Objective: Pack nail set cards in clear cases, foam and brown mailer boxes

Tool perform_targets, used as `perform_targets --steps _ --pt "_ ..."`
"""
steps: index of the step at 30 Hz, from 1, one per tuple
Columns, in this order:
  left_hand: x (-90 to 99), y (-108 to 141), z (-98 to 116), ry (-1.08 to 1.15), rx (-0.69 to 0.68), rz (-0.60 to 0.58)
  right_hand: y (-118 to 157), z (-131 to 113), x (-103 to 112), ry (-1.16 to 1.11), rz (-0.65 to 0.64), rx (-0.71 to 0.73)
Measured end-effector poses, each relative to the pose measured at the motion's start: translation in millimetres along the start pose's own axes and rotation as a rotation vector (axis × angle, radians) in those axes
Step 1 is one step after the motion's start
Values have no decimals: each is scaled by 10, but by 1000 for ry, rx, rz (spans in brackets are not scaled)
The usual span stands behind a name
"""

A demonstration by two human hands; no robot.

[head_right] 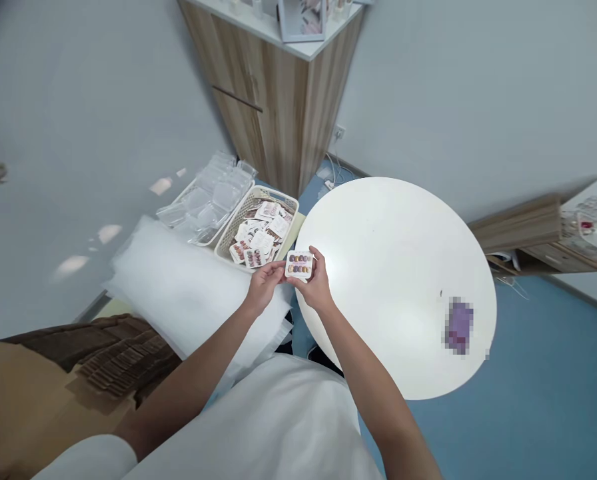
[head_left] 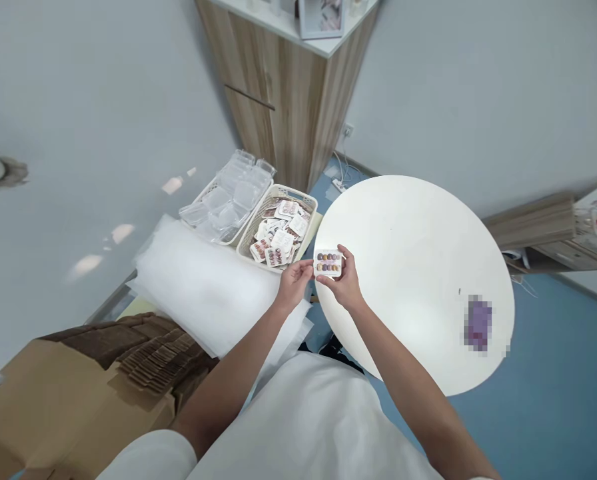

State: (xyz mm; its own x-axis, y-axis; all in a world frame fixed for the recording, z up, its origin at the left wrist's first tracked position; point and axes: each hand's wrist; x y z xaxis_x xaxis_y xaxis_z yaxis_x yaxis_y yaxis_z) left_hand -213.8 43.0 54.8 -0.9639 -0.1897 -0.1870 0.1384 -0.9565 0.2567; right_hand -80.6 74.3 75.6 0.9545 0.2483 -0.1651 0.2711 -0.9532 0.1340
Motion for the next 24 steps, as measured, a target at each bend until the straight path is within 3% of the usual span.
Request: perform_targets --steps 5,10,18,24 --pt "-551 251 35 117 139 -151 486 -132 507 24 87 47" --pt "-1083 457 -63 79 173 -229 962 -167 1000 108 146 67" --pt "-1776 830 -306 -124 127 -294 1641 -208 1887 143 183 -11" --pt "-2163 1006 -477 -302 46 -403 1883 -243 2409 162 228 -115"
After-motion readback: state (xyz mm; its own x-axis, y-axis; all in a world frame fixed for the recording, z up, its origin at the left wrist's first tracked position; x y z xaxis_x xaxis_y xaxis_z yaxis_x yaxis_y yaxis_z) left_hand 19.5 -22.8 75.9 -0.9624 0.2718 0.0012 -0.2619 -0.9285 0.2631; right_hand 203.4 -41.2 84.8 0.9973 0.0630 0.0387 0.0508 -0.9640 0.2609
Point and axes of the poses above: each hand's wrist, its own y-axis away from the middle knuckle, its own x-axis out of the back of the hand, z = x × y, and after that the axes turned 1 degree about -z, right-handed
